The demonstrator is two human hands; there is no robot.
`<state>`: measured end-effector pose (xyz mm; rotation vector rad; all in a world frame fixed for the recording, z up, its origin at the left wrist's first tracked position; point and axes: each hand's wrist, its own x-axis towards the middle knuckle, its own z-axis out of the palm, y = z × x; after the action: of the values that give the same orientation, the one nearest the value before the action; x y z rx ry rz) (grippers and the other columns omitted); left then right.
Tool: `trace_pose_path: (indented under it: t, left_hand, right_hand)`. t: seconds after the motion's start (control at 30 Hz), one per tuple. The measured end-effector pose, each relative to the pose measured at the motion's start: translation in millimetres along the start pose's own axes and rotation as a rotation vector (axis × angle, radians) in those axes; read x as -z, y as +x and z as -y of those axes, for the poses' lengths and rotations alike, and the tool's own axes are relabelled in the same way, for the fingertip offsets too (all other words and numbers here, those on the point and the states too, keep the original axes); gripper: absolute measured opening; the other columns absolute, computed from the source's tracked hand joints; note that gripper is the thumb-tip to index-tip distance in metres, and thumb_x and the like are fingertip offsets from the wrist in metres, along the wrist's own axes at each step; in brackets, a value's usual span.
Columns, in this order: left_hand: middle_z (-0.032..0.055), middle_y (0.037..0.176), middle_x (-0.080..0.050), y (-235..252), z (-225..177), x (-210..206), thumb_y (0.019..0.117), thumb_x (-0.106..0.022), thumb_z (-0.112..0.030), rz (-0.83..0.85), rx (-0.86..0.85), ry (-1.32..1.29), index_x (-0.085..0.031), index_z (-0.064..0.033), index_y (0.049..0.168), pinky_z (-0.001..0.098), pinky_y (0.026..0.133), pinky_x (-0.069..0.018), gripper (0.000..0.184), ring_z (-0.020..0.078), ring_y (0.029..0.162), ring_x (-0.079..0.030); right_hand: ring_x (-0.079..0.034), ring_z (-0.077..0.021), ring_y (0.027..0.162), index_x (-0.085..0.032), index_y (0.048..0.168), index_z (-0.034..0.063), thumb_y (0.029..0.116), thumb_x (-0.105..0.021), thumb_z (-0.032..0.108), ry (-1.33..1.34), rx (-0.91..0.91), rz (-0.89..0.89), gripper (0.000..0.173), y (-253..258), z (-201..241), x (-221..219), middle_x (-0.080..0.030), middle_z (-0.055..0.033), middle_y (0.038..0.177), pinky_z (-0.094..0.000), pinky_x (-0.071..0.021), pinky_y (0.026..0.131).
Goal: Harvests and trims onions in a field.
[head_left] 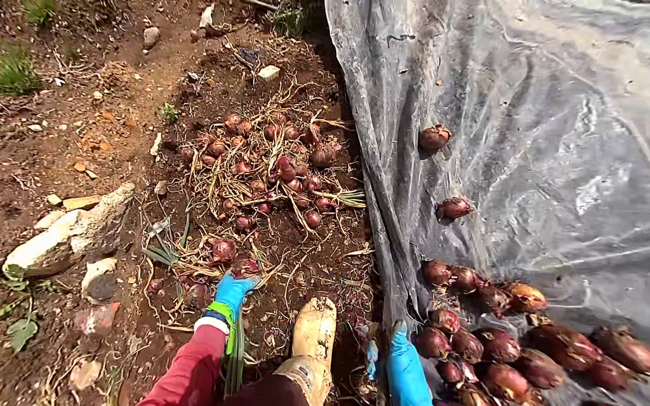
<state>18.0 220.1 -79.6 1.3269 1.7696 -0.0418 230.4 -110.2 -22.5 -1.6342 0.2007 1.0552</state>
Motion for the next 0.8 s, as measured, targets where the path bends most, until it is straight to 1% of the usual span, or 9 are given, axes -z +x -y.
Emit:
trace_pose_path:
  t: [0.07, 0.13, 0.23, 0.37, 0.5, 0.57, 0.67, 0.73, 0.8]
  left_hand:
    - [0.0189, 0.121, -0.070, -6, -4, -8, 0.0705, -0.094, -0.029, -0.024, -0.050, 0.189, -0.053, -0.0069, 0.143, 0.0564, 0.095, -0.0573, 0.086, 0.0328, 0.111, -0.069]
    - [0.0176, 0.121, -0.071, -2, -12, -11, 0.0706, -0.093, -0.034, -0.028, -0.111, 0.338, -0.058, -0.0068, 0.139, 0.0591, 0.103, -0.0534, 0.082, 0.0335, 0.116, -0.068]
    - [0.0140, 0.116, -0.073, -13, -27, -14, 0.0757, -0.089, -0.036, 0.105, -0.201, 0.433, -0.068, -0.0079, 0.127, 0.0573, 0.102, -0.0534, 0.062, 0.0307, 0.113, -0.069]
    - [0.0089, 0.109, -0.075, -78, -106, -13, 0.0808, -0.081, -0.037, 0.329, -0.638, 0.665, -0.071, -0.0119, 0.118, 0.0517, 0.097, -0.0562, 0.046, 0.0244, 0.106, -0.072]
    - [0.0125, 0.096, -0.073, -133, -169, -36, 0.0811, -0.078, -0.049, 0.700, -0.953, 0.913, -0.070, -0.0093, 0.106, 0.0570, 0.084, -0.0564, 0.048, 0.0311, 0.095, -0.072]
    - [0.0117, 0.094, -0.073, -148, -184, -42, 0.0797, -0.079, -0.055, 0.850, -0.983, 1.039, -0.071, -0.0098, 0.105, 0.0575, 0.082, -0.0561, 0.053, 0.0308, 0.093, -0.071]
    - [0.0084, 0.096, -0.074, -151, -208, -35, 0.0818, -0.078, -0.052, 0.727, -0.959, 1.243, -0.071, -0.0160, 0.110, 0.0580, 0.083, -0.0555, 0.046, 0.0305, 0.095, -0.071]
    - [0.0076, 0.093, -0.074, -153, -214, -34, 0.0813, -0.078, -0.047, 0.614, -0.945, 1.183, -0.072, -0.0171, 0.106, 0.0578, 0.081, -0.0556, 0.040, 0.0300, 0.092, -0.071]
    - [0.0078, 0.094, -0.073, -170, -211, -43, 0.0874, -0.071, -0.047, 0.667, -0.971, 1.158, -0.070, -0.0148, 0.101, 0.0570, 0.081, -0.0558, 0.035, 0.0295, 0.093, -0.071]
  right_hand:
    - [-0.060, -0.0249, 0.044, -0.063, 0.084, 0.0023, 0.1071, -0.010, 0.061, -0.059, -0.013, 0.048, 0.082, -2, -5, -3, -0.062, -0.0119, 0.058, -0.0420, -0.0551, 0.043]
    - [-0.059, -0.0255, 0.044, -0.064, 0.086, 0.0025, 0.1051, -0.011, 0.066, -0.079, -0.026, 0.082, 0.085, 2, -12, -1, -0.062, -0.0128, 0.059, -0.0421, -0.0547, 0.043]
    - [-0.059, -0.0249, 0.045, -0.063, 0.087, 0.0030, 0.1046, -0.007, 0.065, -0.113, -0.091, 0.099, 0.086, 0, -17, 14, -0.061, -0.0122, 0.059, -0.0421, -0.0547, 0.043]
    - [-0.057, -0.0219, 0.049, -0.061, 0.098, 0.0054, 0.1039, -0.012, 0.068, -0.125, -0.180, 0.237, 0.080, 5, -18, 19, -0.058, -0.0082, 0.063, -0.0411, -0.0539, 0.047]
    - [-0.061, -0.0133, 0.053, -0.065, 0.093, 0.0093, 0.1009, -0.036, 0.069, -0.076, 0.243, 0.326, 0.067, 5, 37, -12, -0.063, -0.0014, 0.068, -0.0334, -0.0564, 0.049]
    - [-0.064, -0.0099, 0.063, -0.068, 0.091, 0.0096, 0.0992, -0.030, 0.075, -0.175, 0.380, 0.231, 0.076, 6, 66, -17, -0.065, 0.0007, 0.071, -0.0328, -0.0584, 0.060]
    - [-0.057, -0.0164, 0.053, -0.064, 0.080, 0.0096, 0.1031, -0.022, 0.070, -0.294, 0.178, 0.242, 0.077, 8, 79, -1, -0.057, -0.0032, 0.062, -0.0378, -0.0517, 0.052]
    - [-0.056, -0.0192, 0.048, -0.060, 0.079, 0.0082, 0.1029, -0.019, 0.070, -0.209, 0.080, 0.253, 0.078, 10, 69, 6, -0.056, -0.0052, 0.060, -0.0381, -0.0526, 0.047]
    - [-0.058, -0.0189, 0.050, -0.060, 0.078, 0.0081, 0.1035, -0.022, 0.068, -0.277, 0.057, 0.298, 0.075, 6, 53, 7, -0.058, -0.0051, 0.061, -0.0382, -0.0528, 0.048]
